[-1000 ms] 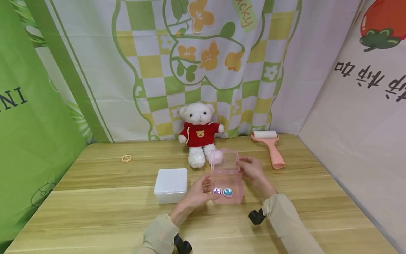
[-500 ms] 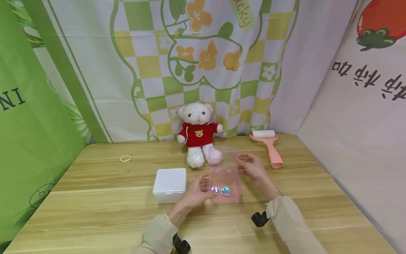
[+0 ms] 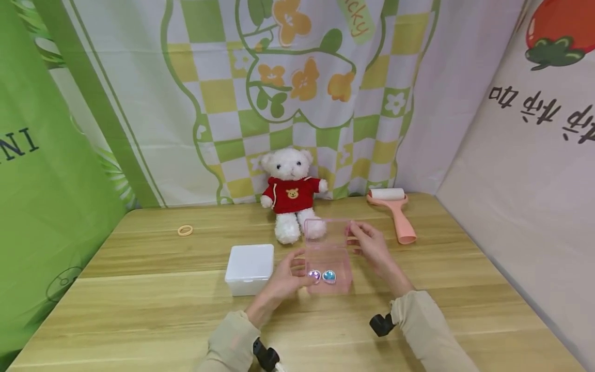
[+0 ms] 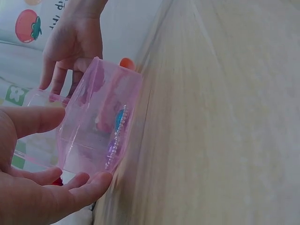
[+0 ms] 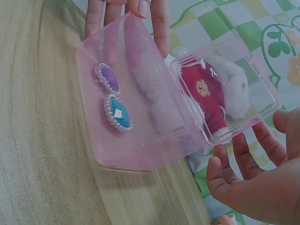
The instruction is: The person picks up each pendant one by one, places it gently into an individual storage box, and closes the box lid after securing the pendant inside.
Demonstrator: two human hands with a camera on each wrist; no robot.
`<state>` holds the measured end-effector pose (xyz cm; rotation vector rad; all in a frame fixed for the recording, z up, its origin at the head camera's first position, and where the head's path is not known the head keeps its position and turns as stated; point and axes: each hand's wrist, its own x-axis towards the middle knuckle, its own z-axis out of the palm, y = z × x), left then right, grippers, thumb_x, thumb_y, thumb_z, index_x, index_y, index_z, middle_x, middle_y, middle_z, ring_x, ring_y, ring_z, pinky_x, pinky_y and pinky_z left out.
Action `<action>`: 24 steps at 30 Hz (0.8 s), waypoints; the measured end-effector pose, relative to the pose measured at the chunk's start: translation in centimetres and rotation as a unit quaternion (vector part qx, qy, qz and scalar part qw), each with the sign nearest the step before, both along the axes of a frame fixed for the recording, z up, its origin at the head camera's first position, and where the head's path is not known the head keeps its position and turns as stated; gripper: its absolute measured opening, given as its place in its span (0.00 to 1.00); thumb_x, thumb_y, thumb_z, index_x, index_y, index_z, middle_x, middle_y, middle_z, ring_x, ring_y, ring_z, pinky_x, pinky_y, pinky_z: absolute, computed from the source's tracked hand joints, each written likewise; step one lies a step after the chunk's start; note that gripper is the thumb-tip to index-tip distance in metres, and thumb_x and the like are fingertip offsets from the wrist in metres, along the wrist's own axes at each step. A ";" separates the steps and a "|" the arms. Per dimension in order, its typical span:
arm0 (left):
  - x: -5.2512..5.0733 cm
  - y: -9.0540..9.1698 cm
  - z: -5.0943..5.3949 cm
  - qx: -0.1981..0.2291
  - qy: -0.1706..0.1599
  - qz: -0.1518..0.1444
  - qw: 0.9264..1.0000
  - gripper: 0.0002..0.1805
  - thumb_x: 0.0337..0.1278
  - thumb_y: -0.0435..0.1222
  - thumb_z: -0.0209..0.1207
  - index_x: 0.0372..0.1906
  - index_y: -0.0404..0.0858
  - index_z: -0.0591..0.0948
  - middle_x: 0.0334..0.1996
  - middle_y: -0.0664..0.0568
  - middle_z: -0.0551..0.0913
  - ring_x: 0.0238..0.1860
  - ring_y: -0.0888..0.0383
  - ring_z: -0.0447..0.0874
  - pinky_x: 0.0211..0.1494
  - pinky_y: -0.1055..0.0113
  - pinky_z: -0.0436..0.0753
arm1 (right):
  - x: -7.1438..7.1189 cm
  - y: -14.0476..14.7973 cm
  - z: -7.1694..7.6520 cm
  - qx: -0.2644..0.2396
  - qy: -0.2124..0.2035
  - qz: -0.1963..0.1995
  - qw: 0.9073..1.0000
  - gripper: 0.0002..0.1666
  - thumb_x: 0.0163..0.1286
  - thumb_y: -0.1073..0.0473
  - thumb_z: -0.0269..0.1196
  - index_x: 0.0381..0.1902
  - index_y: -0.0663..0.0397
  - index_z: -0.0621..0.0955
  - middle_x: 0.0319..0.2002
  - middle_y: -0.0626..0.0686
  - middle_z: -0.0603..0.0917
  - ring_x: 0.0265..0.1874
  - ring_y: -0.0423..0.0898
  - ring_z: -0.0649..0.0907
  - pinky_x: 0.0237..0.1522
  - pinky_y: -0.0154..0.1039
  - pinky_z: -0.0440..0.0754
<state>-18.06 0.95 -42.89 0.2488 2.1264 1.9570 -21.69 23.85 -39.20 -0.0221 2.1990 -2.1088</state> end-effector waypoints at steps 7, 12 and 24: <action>-0.1 0.1 0.1 -0.001 -0.001 -0.001 1.000 0.42 0.42 0.23 0.67 0.67 0.30 0.64 0.56 0.33 0.71 0.54 0.39 0.73 0.57 0.50 0.76 | 0.2 0.1 0.2 -0.007 -0.004 -0.003 1.000 0.16 0.75 0.46 0.50 0.41 0.50 0.77 0.40 0.46 0.77 0.42 0.44 0.80 0.41 0.35 0.78; -0.1 0.2 -0.1 -0.009 0.010 0.003 1.000 0.37 0.49 0.27 0.64 0.67 0.30 0.64 0.55 0.33 0.72 0.52 0.43 0.75 0.56 0.53 0.77 | 0.8 0.2 -0.1 -0.033 -0.001 0.008 0.999 0.17 0.76 0.46 0.48 0.40 0.51 0.76 0.41 0.47 0.78 0.43 0.42 0.80 0.46 0.36 0.80; 0.2 0.3 0.5 0.026 -0.011 0.024 0.999 0.25 0.70 0.44 0.46 0.69 0.43 0.65 0.35 0.46 0.74 0.30 0.57 0.71 0.24 0.69 0.72 | 4.6 0.4 -2.5 0.004 0.009 0.077 0.997 0.29 0.77 0.53 0.50 0.64 0.72 0.62 0.58 0.57 0.71 0.51 0.44 0.78 0.53 0.42 0.79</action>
